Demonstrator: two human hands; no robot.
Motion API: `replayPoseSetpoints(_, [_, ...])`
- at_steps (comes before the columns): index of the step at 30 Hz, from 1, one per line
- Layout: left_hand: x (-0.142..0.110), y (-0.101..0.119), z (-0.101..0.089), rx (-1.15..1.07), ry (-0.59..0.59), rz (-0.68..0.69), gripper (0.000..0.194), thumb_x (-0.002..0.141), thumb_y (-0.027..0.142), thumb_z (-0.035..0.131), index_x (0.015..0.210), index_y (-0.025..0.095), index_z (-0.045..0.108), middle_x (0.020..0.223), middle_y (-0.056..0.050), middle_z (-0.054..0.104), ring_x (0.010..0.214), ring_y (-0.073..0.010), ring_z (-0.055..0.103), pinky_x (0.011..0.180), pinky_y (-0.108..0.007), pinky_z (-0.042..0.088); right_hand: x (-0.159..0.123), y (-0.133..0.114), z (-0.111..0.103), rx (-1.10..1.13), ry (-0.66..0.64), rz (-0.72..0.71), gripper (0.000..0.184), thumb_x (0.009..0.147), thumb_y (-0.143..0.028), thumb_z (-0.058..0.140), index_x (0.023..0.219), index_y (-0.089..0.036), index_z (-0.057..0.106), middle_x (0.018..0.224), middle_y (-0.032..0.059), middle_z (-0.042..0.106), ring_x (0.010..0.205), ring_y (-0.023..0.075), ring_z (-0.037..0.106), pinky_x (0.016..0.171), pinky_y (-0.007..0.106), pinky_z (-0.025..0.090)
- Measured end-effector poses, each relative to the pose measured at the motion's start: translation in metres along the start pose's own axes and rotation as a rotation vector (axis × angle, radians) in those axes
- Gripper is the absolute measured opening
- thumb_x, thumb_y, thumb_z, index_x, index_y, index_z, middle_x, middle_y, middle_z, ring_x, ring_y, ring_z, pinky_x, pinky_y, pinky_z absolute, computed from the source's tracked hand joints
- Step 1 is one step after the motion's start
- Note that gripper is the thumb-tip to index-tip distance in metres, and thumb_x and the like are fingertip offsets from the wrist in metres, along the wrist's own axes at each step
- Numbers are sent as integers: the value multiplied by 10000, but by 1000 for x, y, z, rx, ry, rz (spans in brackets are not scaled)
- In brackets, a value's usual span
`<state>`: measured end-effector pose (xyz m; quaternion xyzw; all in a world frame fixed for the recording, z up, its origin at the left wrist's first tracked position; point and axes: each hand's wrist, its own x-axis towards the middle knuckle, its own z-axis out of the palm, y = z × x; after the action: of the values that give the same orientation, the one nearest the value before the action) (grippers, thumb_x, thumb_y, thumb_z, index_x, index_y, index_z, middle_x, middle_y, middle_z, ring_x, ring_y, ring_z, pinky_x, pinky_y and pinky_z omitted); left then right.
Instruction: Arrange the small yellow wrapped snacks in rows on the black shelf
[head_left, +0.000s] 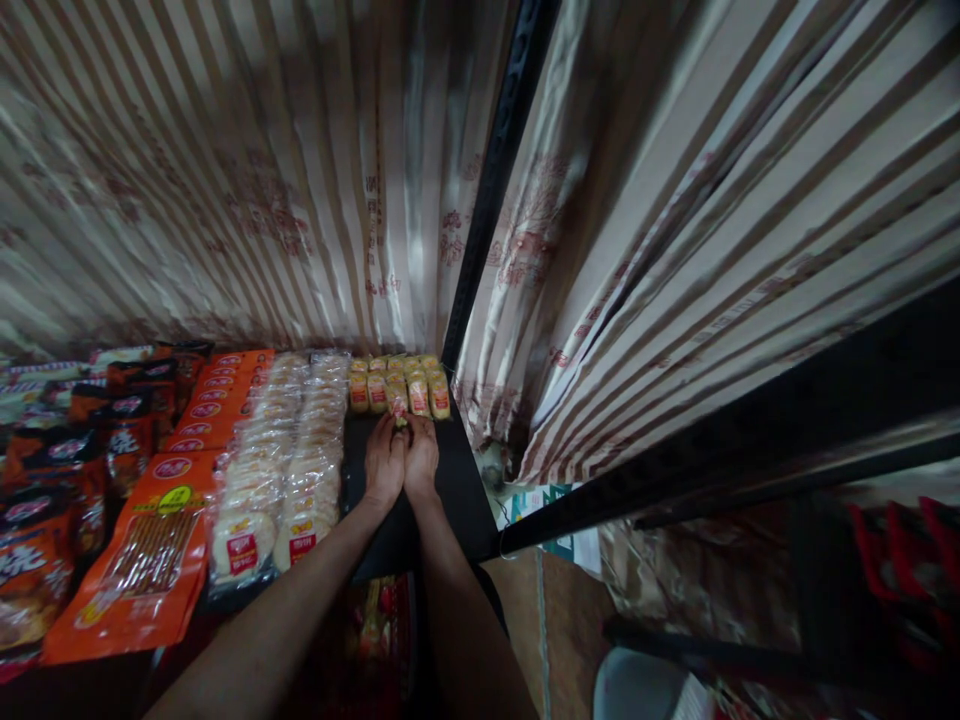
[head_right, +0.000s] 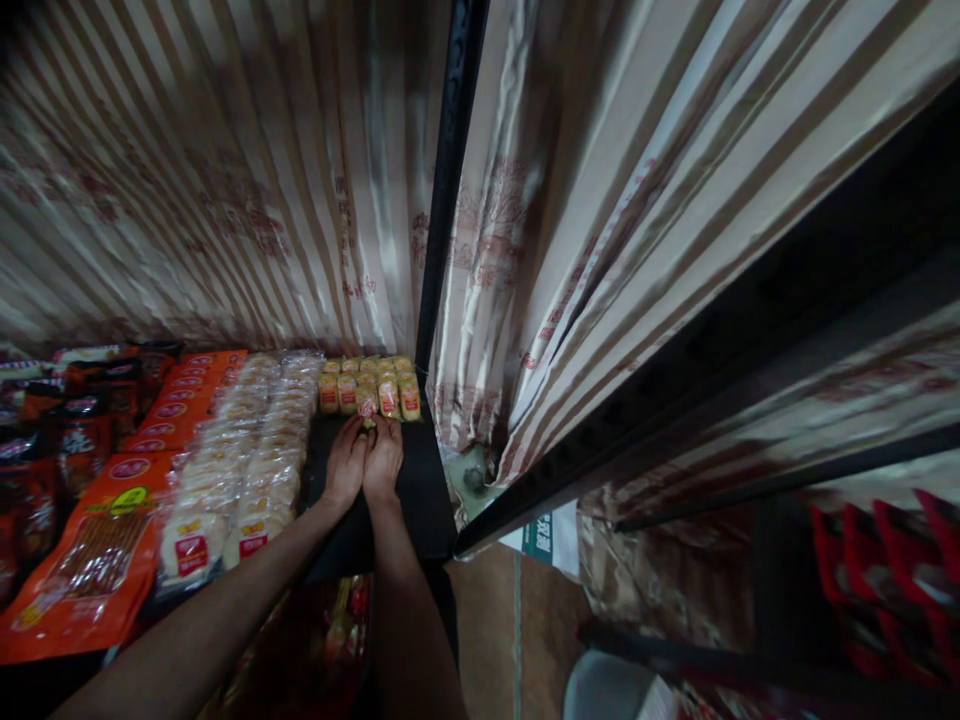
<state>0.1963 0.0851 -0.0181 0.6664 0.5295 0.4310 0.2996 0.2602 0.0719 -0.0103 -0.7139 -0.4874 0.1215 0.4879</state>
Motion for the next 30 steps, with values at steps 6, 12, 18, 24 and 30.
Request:
replayPoseSetpoints(6, [-4, -3, -1, -1, 27, -3, 375, 835, 229, 385, 1151, 132, 561, 1326, -119, 493, 1253, -219, 425, 1092, -423, 307, -5, -1, 0, 7, 20, 10, 345, 822, -98, 414, 1086, -152, 629, 1069, 110, 551, 921, 176, 567, 850, 290, 456])
replayPoseSetpoints(12, [-6, -3, -2, -11, 32, 13, 368, 854, 244, 369, 1146, 131, 563, 1300, -123, 516, 1234, -205, 450, 1096, -410, 309, -5, 1, 1, 10, 82, -28, 356, 812, -90, 403, 1084, -136, 628, 1100, 116, 544, 1014, 189, 522, 925, 313, 424])
replayPoseSetpoints(18, [-6, 1, -1, 30, 15, 47, 395, 883, 246, 308, 1168, 109, 543, 1295, -138, 521, 1238, -202, 448, 1091, -438, 315, -1, 3, -4, -69, 154, -75, 403, 807, -97, 417, 1166, -151, 593, 1216, 103, 526, 1104, 203, 445, 973, 339, 378])
replayPoseSetpoints(24, [-7, -1, 0, 73, 14, 97, 394, 898, 245, 287, 1184, 130, 532, 1301, -127, 520, 1245, -195, 442, 1085, -443, 322, 1, 7, -3, -90, 109, -79, 449, 798, -75, 406, 1208, -156, 571, 1287, 86, 511, 1163, 204, 422, 990, 342, 353])
replayPoseSetpoints(30, [-7, -5, 2, 133, -18, 108, 432, 907, 267, 262, 1215, 104, 518, 1325, -138, 500, 1263, -206, 421, 1085, -432, 322, 1, 8, -2, -105, 70, -45, 438, 794, -68, 411, 1191, -124, 589, 1279, 92, 529, 1134, 204, 425, 985, 321, 365])
